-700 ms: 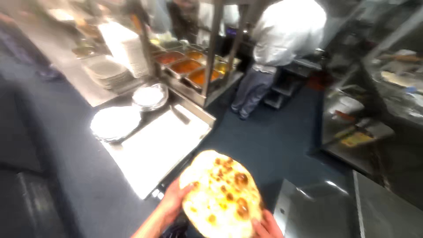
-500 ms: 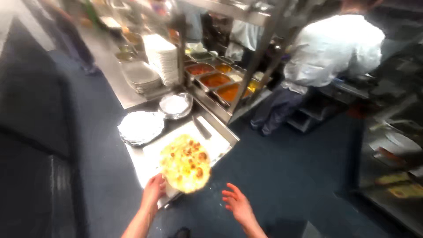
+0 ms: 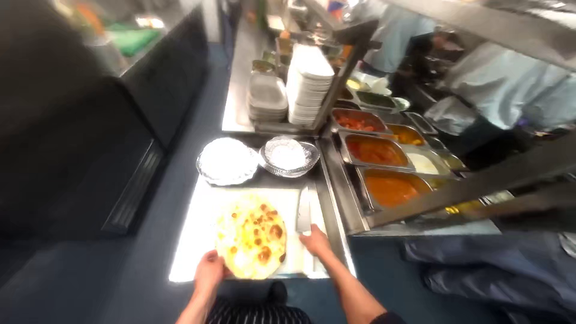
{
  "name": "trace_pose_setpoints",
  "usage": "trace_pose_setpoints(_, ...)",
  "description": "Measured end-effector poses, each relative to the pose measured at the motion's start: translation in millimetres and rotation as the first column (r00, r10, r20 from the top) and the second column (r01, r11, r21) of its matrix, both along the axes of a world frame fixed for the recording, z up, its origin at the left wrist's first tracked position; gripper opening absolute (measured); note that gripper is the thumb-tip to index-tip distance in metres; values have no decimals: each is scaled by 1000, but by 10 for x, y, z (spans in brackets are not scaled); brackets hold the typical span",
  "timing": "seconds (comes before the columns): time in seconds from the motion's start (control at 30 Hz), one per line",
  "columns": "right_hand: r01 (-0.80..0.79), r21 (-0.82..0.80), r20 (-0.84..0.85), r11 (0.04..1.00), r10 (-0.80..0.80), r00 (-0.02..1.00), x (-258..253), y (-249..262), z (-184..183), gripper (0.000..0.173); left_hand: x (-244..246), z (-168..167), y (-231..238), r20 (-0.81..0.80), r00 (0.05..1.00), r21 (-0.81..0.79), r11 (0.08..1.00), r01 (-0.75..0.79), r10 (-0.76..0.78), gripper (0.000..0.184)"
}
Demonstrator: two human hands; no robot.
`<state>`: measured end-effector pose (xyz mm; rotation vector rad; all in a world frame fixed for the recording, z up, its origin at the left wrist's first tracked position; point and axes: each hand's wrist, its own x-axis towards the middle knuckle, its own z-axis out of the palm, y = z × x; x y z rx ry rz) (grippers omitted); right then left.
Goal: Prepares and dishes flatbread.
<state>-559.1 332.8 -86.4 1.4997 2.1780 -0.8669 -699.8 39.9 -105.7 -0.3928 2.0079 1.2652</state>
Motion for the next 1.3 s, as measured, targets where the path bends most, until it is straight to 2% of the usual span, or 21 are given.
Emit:
trace_pose_setpoints(0.1,-148,-9,-9,989,148,989,193,111,449,61,431,-35,208,74,966,151,955,-255,247,35)
trace_pose_setpoints(0.2,-423,56,21,905,422,906,205,-90,1126,50,603,-39,325,120,917,220,890,-399,381,31)
trace_pose_setpoints(0.27,-617,73,79,783,612,787,-97,-287,1277,48,634,-57,352,113,907,225,878,-422,406,27)
trace_pose_setpoints(0.37,-760,-68,200,646,756,624,-770,-585,1169,59,667,-71,383,103,910,211,885,-415,402,27)
trace_pose_setpoints(0.47,-749,-176,282,639,762,583,-941,-826,894,56,675,-45,379,106,933,191,914,-359,344,30)
trace_pose_setpoints(0.53,-725,-153,311,671,730,609,-964,-927,688,51,661,-59,369,110,951,172,936,-306,290,33)
trace_pose_setpoints(0.6,-707,-96,285,701,700,655,-1073,-970,357,48,683,-95,357,109,966,141,959,-247,233,36)
trace_pose_setpoints(0.67,-703,-45,247,710,690,681,-1285,-1004,178,49,638,-122,355,106,978,122,973,-194,181,37)
trace_pose_setpoints(0.73,-715,-90,275,693,707,651,-1310,-976,271,46,664,-145,326,121,980,128,977,-172,157,33)
trace_pose_setpoints(0.8,-705,-176,350,687,714,607,-1088,-845,626,45,630,-134,348,134,982,151,976,-155,135,30)
trace_pose_setpoints(0.87,-649,-237,452,723,673,585,-514,-798,941,45,643,-112,311,160,983,119,986,-114,94,33)
trace_pose_setpoints(0.93,-637,-195,488,746,637,597,31,-773,855,41,649,-109,273,192,979,54,996,-74,63,36)
trace_pose_setpoints(1.0,-660,-101,413,744,635,653,283,-761,403,35,649,-103,264,181,983,-41,999,-13,20,41)
trace_pose_setpoints(1.07,-666,-27,278,746,645,712,218,-712,63,34,619,-62,318,155,987,-127,991,49,-29,43)
trace_pose_setpoints(1.13,-652,90,46,753,651,758,252,-618,-131,33,624,12,299,105,994,-126,992,11,2,35)
trace_pose_setpoints(1.17,-620,209,-127,756,650,749,339,-566,-203,31,623,58,257,40,996,-60,995,-82,84,28)
trace_pose_setpoints(1.23,-505,292,-349,812,582,735,537,-492,-166,31,566,178,99,-70,952,265,926,-269,297,16)
trace_pose_setpoints(1.27,-446,276,-396,851,524,754,678,-464,-80,30,492,269,-1,-68,935,444,850,-284,348,24)
trace_pose_setpoints(1.3,-389,272,-422,880,472,774,815,-434,10,29,372,364,-108,-58,943,572,785,-237,327,30)
